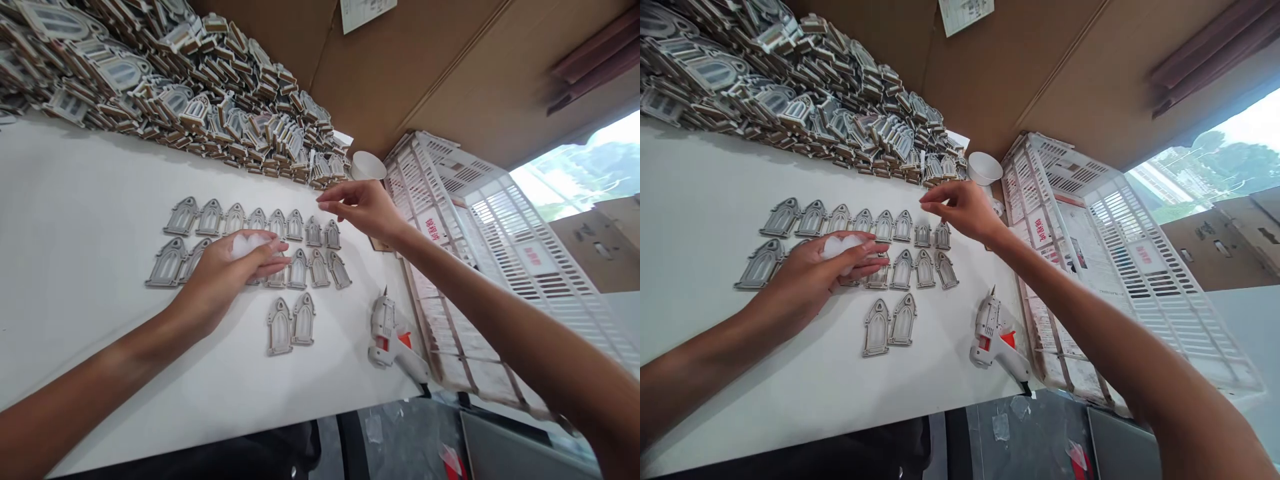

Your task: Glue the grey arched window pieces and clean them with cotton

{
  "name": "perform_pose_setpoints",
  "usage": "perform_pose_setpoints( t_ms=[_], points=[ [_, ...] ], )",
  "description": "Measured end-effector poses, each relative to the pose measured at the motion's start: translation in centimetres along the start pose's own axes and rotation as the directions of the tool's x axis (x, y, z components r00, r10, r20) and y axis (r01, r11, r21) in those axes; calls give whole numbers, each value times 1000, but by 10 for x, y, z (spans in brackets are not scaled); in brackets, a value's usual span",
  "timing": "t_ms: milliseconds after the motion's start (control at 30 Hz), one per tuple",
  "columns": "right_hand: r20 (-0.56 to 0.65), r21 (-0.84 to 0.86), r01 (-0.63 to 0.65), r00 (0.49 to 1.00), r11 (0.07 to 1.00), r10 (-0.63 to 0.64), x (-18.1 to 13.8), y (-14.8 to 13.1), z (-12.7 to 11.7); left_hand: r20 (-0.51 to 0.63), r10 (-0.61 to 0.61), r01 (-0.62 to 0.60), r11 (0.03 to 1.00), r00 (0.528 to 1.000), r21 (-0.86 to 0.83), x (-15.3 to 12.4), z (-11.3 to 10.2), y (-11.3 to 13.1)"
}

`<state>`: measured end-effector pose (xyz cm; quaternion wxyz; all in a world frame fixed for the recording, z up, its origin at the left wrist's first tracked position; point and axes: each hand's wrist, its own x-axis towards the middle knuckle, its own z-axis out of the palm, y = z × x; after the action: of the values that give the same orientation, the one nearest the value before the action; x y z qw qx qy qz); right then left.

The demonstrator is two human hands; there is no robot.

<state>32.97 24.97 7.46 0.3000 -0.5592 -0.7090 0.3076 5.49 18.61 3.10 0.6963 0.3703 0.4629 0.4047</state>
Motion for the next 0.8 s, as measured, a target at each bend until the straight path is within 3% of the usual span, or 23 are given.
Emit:
perform_pose_setpoints(
  t_ms=[167,400,800],
  points=[
    [92,-80,-169,980,982,176,11,29,-21,31,-7,8,999,999,-46,-4,1,5],
    [227,-227,-345,891,911,394,8,26,-32,31,-18,20,999,999,-37,-4,1,3],
    [283,-281,-301,881,911,378,7,24,-32,26,-92,92,995,995,-28,-7,5,8]
  ],
)
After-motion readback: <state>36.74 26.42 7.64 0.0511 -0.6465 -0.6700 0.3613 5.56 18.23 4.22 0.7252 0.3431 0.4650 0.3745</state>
